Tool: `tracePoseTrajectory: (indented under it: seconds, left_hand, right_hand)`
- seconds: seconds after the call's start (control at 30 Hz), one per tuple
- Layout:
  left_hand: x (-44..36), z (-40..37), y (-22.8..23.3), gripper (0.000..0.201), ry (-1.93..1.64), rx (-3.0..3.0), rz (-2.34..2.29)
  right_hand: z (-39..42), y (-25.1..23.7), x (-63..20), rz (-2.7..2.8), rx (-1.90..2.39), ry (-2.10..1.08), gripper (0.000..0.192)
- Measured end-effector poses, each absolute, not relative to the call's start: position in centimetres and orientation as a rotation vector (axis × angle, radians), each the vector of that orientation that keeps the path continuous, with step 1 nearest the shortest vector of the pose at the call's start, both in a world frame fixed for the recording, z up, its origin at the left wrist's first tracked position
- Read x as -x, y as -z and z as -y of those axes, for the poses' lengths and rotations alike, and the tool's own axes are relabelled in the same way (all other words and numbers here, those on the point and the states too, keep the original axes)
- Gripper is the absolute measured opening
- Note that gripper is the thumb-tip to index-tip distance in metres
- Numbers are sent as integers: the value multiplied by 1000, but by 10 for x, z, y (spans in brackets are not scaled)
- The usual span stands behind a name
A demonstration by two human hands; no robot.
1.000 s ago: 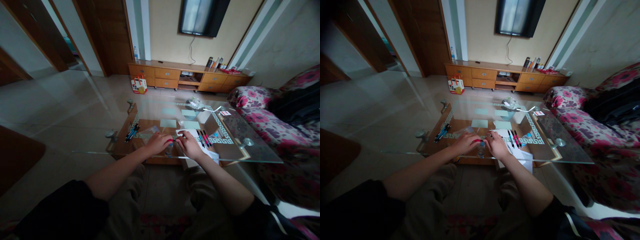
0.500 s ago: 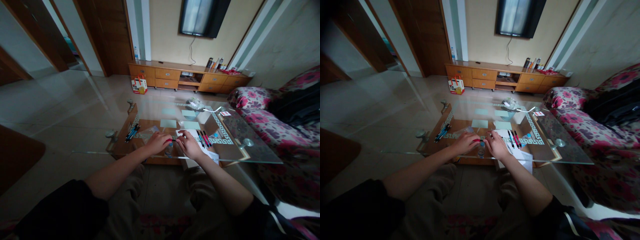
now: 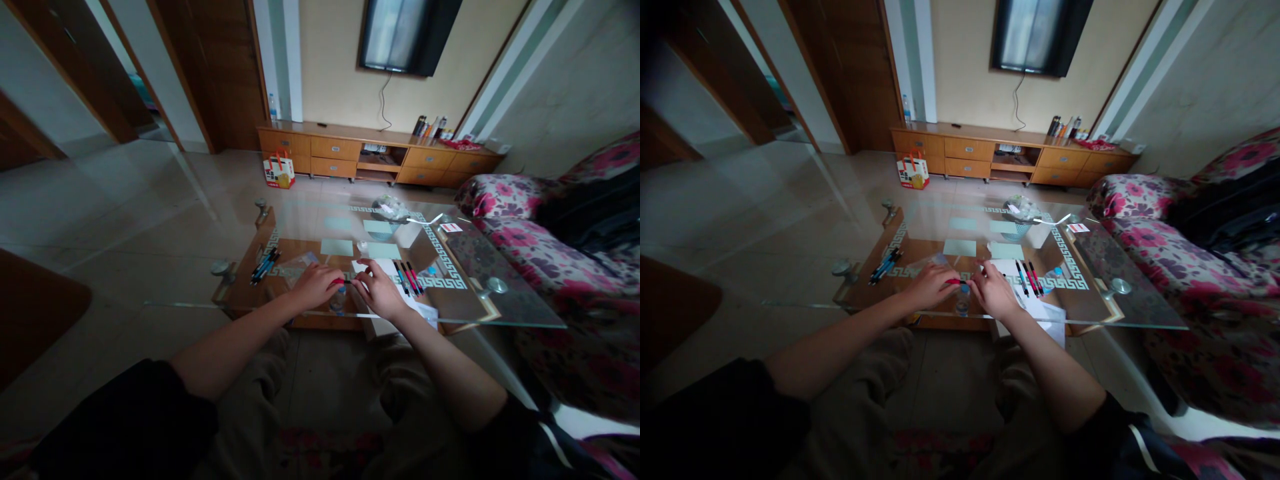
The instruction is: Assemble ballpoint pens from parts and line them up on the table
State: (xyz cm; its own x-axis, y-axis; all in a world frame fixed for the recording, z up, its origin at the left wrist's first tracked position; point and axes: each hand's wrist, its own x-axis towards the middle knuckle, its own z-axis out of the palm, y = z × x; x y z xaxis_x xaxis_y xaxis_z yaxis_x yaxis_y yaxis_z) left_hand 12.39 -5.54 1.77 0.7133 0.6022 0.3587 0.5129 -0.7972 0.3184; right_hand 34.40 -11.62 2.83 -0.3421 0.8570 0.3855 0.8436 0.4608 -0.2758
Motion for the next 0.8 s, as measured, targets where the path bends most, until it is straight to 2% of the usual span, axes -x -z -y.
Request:
tracePoseTrajectory:
  seconds: [0.1,0.23,0.5,0.67,0.8]
  left_hand:
    - [-124,54,-16,11,-671,-2729,-909]
    - [-125,53,-13,11,-676,-2726,-923]
    - [-124,53,-13,9,-682,-2706,-919]
    - [-124,54,-14,7,-671,-2691,-941]
    - [-125,54,-14,7,-674,-2691,-956]
  right_hand:
    - [115,-26,-345,2228,1412,-60,20]
    - [116,-25,-345,2219,1418,-74,29]
    - [117,-26,-344,2230,1432,-73,20]
    - [116,-23,-344,2201,1447,-71,28]
    - [116,-23,-343,2188,1472,-76,25]
